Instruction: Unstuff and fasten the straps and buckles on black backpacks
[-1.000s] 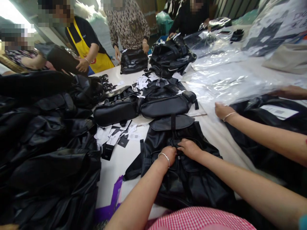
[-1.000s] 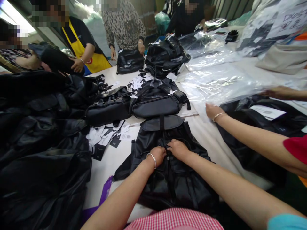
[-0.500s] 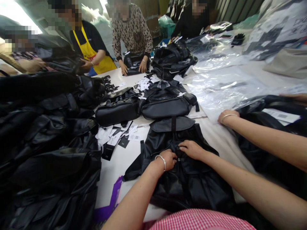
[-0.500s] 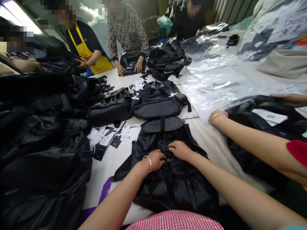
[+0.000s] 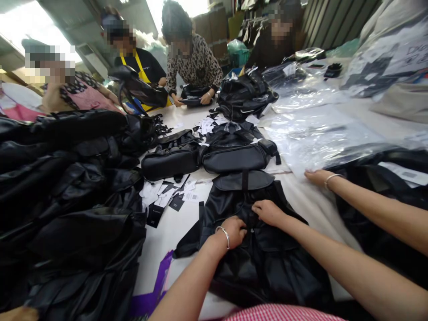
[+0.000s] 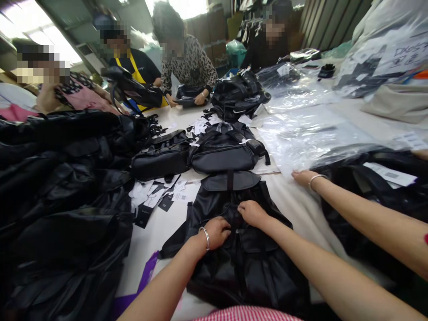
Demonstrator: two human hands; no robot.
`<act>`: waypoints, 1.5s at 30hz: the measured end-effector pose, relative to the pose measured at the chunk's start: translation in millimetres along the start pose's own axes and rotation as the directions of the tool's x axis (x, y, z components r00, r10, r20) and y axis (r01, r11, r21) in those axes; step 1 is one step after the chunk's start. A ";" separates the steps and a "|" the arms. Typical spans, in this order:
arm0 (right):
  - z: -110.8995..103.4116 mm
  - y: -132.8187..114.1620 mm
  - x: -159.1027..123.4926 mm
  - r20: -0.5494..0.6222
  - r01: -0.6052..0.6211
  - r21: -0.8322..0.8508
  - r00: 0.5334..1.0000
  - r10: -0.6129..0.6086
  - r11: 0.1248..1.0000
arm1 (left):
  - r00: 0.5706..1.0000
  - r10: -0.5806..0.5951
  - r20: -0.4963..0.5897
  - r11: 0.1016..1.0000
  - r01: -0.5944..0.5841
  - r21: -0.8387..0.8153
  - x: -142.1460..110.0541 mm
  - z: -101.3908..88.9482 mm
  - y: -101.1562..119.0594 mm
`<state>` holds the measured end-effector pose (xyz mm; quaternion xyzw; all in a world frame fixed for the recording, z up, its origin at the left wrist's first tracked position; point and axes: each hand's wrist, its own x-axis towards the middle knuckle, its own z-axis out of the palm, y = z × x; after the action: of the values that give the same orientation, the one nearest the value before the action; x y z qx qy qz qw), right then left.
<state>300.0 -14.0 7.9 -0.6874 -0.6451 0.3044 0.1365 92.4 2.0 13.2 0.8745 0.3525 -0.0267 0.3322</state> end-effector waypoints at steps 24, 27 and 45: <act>-44.4 -33.6 44.1 0.003 -0.163 0.616 0.979 0.205 0.771 | 0.951 -0.305 -0.059 0.952 0.303 -0.037 38.8 -10.2 0.2; -36.8 -32.6 36.1 0.118 -0.201 0.709 0.979 0.167 0.676 | 0.956 -0.292 -0.003 0.954 0.291 -0.068 44.9 -0.7 4.5; -30.7 -13.7 26.8 0.496 -0.553 0.780 0.832 0.249 0.294 | 0.931 -0.361 -0.051 0.932 0.357 -0.069 70.8 19.1 23.2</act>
<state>306.8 20.0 33.2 -0.5914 -0.1925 0.7193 0.3093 163.8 20.6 -8.5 0.7856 0.5172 -0.0489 0.3361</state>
